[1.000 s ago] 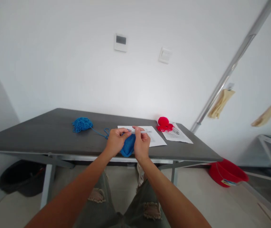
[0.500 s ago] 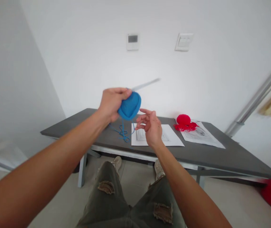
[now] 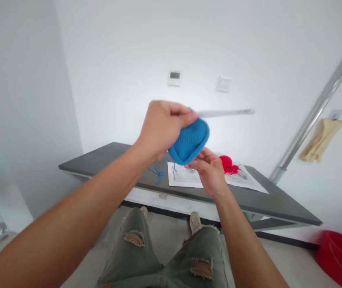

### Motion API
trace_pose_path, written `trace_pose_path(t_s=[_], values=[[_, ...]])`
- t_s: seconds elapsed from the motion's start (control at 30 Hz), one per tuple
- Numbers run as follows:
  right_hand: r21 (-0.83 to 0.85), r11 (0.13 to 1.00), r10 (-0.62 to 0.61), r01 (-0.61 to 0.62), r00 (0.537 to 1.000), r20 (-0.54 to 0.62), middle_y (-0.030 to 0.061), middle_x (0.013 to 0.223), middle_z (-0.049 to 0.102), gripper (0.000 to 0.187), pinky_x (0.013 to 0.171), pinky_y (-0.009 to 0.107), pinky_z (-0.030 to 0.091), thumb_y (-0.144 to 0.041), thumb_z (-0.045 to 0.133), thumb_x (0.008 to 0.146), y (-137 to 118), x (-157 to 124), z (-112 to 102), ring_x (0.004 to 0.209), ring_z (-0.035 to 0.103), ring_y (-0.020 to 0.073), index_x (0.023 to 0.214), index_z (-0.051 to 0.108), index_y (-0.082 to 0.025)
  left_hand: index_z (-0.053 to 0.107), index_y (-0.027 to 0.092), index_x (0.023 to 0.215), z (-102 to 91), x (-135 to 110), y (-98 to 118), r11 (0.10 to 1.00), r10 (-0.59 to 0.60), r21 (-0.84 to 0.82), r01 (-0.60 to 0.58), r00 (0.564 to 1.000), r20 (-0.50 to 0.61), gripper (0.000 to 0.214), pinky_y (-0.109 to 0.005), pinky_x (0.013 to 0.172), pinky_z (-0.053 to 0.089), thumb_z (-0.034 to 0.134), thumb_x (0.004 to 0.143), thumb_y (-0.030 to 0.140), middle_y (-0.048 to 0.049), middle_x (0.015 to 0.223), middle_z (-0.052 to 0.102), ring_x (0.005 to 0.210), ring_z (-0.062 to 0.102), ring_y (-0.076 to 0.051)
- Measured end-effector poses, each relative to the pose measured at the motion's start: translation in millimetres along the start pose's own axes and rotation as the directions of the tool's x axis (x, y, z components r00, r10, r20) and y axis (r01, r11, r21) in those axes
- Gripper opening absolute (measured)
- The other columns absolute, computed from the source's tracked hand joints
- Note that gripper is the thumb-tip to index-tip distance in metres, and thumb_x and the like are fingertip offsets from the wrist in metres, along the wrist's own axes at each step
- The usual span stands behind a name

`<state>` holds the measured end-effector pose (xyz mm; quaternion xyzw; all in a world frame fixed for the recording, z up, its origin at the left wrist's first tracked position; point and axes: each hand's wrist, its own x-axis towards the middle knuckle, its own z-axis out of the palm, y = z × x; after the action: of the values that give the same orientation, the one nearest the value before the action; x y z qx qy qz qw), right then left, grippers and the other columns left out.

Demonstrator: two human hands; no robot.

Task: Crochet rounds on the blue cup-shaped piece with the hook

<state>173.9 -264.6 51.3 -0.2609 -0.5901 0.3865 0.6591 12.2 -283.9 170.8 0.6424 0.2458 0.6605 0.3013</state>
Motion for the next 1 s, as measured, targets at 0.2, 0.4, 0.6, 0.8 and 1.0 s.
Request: trace_pose_path(t_s=[0.2,0.4,0.6,0.8,1.0], values=[[-0.049,0.982,-0.186,0.183,0.980,-0.065,0.0072,0.105,0.073,0.055,0.072,0.035,0.059,-0.064,0.072,0.085,-58.3,-94.4,35.8,0.093,0.070,0.0234,0.127,0.071,-0.029,0.077,0.020,0.057,-9.4,-112.9,6.1,0.990,-0.030,0.142,0.013,0.993,0.113,0.019,-0.027,0.050,0.037,0.074,0.076,0.024,0.0008,0.053,0.065,0.052,0.051,-0.015],[-0.453,0.826,-0.500,0.337,0.808,-0.312,0.0025,0.096,0.076,0.017,0.074,0.029,0.057,-0.040,0.067,0.096,-60.6,-140.9,72.5,0.086,0.071,0.0180,0.100,0.080,-0.029,0.068,0.025,0.051,-3.9,-164.9,29.6,0.988,-0.118,0.116,0.105,0.986,0.117,0.024,-0.027,0.046,0.035,0.066,0.075,0.023,0.0021,0.048,0.054,0.048,0.042,-0.015],[-0.455,0.798,-0.564,0.395,0.755,-0.334,0.0006,0.083,0.076,0.014,0.064,0.026,0.056,-0.032,0.068,0.096,-67.3,-150.0,78.2,0.073,0.071,0.0158,0.092,0.081,-0.029,0.080,0.028,0.066,-3.6,-179.8,28.7,0.965,-0.189,-0.160,0.208,0.974,0.128,0.014,-0.027,0.054,0.053,0.074,0.063,0.016,-0.0011,0.064,0.074,0.060,0.064,-0.020],[-0.298,0.884,-0.459,0.361,0.792,-0.402,0.0011,0.073,0.075,0.017,0.059,0.025,0.055,-0.037,0.073,0.091,-72.9,-155.1,94.2,0.065,0.071,0.0160,0.083,0.082,-0.025,0.085,0.026,0.098,-16.3,-203.7,22.3,0.940,-0.260,-0.229,0.255,0.965,0.005,0.030,-0.027,0.060,0.058,0.082,0.068,0.023,-0.0066,0.083,0.081,0.069,0.073,-0.023],[-0.213,0.921,-0.388,0.326,0.815,-0.430,0.0014,0.074,0.076,0.016,0.066,0.026,0.057,-0.039,0.080,0.085,-68.7,-161.0,100.3,0.069,0.073,0.0168,0.079,0.082,-0.025,0.084,0.018,0.096,-21.6,-209.1,34.2,0.867,-0.416,-0.313,0.389,0.909,-0.023,0.024,-0.020,0.065,0.055,0.085,0.073,0.023,-0.0068,0.082,0.081,0.072,0.071,-0.017]])
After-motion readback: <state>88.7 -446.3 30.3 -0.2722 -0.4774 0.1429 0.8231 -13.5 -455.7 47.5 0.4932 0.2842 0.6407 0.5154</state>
